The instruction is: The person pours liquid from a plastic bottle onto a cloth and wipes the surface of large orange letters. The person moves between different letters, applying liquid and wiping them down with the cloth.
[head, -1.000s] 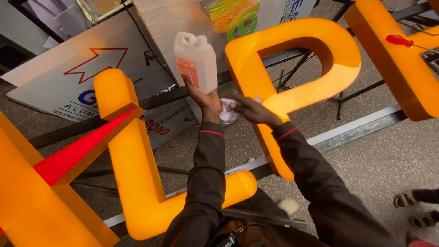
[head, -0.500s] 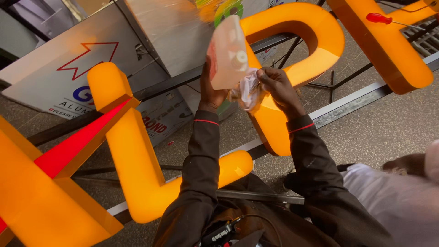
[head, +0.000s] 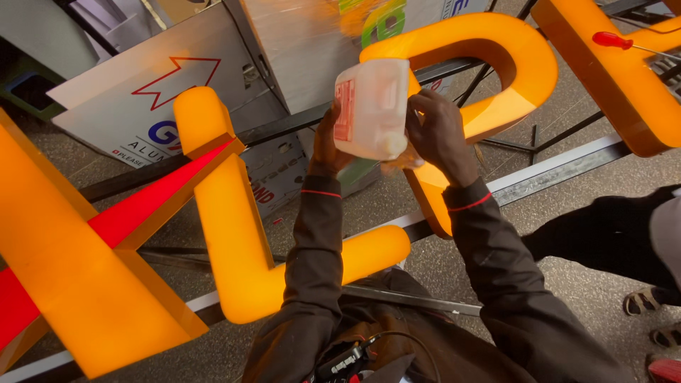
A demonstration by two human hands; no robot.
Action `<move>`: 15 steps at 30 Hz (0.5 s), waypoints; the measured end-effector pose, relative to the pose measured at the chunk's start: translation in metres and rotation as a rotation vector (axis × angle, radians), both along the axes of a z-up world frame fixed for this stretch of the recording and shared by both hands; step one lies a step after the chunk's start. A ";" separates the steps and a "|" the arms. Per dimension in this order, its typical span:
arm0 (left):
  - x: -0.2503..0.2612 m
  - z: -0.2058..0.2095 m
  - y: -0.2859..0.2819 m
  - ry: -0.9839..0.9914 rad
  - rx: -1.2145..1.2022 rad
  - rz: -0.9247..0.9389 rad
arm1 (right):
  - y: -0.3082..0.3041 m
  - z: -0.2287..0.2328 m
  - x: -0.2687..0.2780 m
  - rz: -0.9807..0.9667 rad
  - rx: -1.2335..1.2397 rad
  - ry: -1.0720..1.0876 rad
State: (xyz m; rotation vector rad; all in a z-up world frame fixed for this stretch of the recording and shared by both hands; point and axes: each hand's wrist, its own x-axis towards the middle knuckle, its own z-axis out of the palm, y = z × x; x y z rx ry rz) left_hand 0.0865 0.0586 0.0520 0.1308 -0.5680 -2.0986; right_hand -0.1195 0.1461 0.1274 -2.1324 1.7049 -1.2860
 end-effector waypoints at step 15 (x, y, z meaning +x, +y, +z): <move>0.034 0.027 -0.005 -0.070 -0.110 0.050 | -0.008 -0.019 0.017 0.405 0.348 -0.693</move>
